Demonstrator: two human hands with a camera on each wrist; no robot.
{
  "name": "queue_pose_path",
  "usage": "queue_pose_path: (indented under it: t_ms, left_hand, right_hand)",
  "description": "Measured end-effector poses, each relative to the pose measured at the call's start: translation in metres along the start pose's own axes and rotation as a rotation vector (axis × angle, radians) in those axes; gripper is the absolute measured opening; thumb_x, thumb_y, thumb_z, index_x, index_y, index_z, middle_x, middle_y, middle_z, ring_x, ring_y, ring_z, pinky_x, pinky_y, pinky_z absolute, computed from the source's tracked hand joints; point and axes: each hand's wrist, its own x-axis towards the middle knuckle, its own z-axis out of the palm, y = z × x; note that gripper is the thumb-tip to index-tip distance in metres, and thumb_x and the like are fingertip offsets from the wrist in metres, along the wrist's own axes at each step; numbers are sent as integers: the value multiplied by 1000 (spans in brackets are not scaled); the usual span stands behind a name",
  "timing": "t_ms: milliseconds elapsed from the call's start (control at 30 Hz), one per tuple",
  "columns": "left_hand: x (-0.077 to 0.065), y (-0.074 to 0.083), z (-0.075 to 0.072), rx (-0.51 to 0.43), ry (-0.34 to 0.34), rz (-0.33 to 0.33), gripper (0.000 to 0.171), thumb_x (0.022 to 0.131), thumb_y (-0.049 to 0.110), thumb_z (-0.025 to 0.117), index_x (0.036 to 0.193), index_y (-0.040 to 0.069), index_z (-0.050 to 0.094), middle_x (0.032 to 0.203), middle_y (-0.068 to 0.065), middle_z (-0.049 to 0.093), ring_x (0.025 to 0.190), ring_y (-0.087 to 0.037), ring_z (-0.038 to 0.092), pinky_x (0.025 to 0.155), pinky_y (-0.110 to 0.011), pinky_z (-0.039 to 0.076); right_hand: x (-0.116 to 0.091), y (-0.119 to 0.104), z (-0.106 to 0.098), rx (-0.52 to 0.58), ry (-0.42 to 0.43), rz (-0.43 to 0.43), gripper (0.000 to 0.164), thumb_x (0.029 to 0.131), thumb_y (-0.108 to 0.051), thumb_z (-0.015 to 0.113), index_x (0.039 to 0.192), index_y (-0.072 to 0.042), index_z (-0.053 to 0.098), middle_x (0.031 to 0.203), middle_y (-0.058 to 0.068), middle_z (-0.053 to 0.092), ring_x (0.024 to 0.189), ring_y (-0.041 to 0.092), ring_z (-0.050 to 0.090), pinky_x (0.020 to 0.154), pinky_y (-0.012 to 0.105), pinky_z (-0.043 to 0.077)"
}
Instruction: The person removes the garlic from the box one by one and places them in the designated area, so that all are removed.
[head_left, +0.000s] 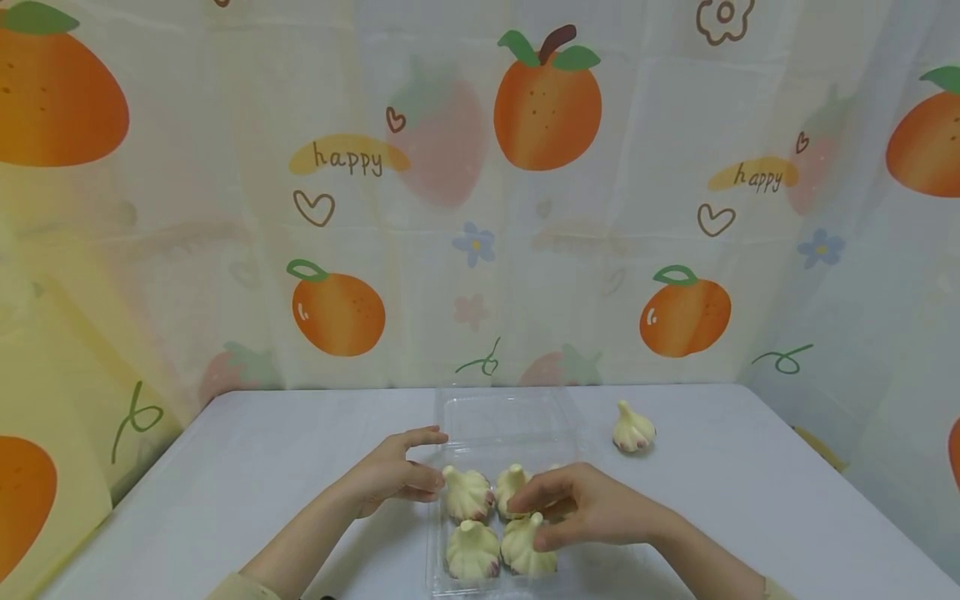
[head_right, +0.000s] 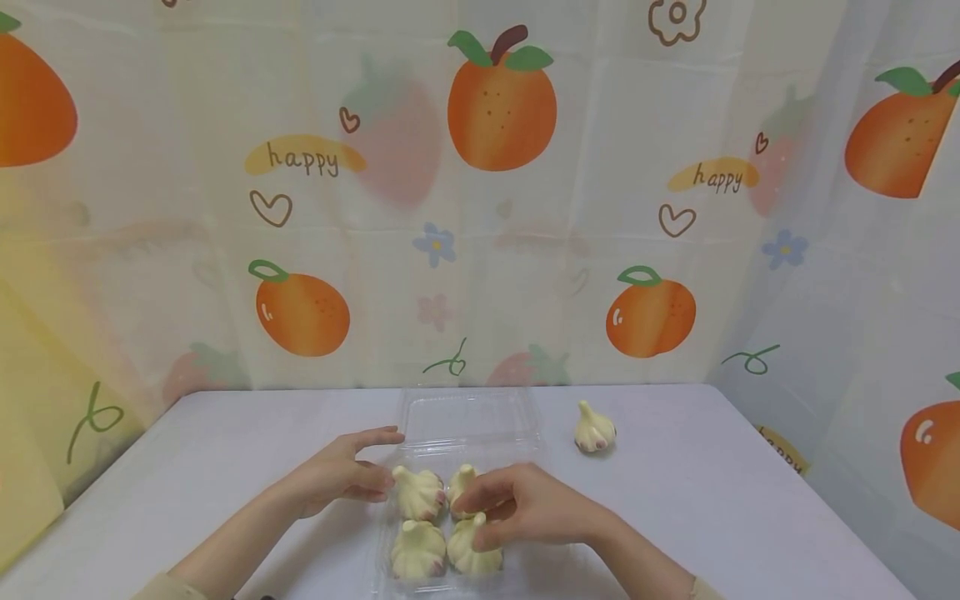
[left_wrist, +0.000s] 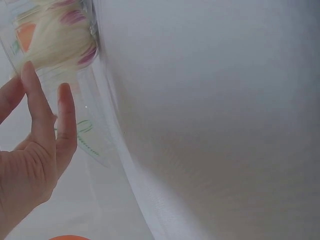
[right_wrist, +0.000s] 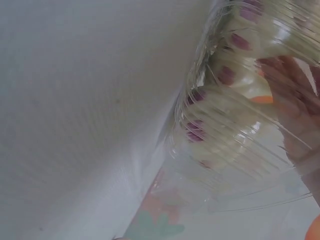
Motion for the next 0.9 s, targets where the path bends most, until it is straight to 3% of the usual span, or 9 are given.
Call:
queue_pose_path:
  t_ms: [400, 900]
  left_hand:
    - [0, 0, 0, 1, 2, 1, 74, 83, 2, 73, 147, -5, 39, 165, -20, 15, 85, -11, 66, 80, -32, 64]
    - [0, -1, 0, 9, 7, -5, 74, 82, 3, 73, 147, -3, 39, 166, -18, 16, 85, -11, 65, 81, -33, 64]
  right_hand:
    - [2, 5, 2, -83, -39, -4, 40, 87, -22, 75, 124, -8, 67, 126, 12, 69, 113, 2, 62, 97, 16, 53]
    - [1, 9, 2, -117, -49, -24, 31, 86, -20, 76, 115, -12, 72, 123, 9, 71, 113, 0, 61, 91, 17, 57]
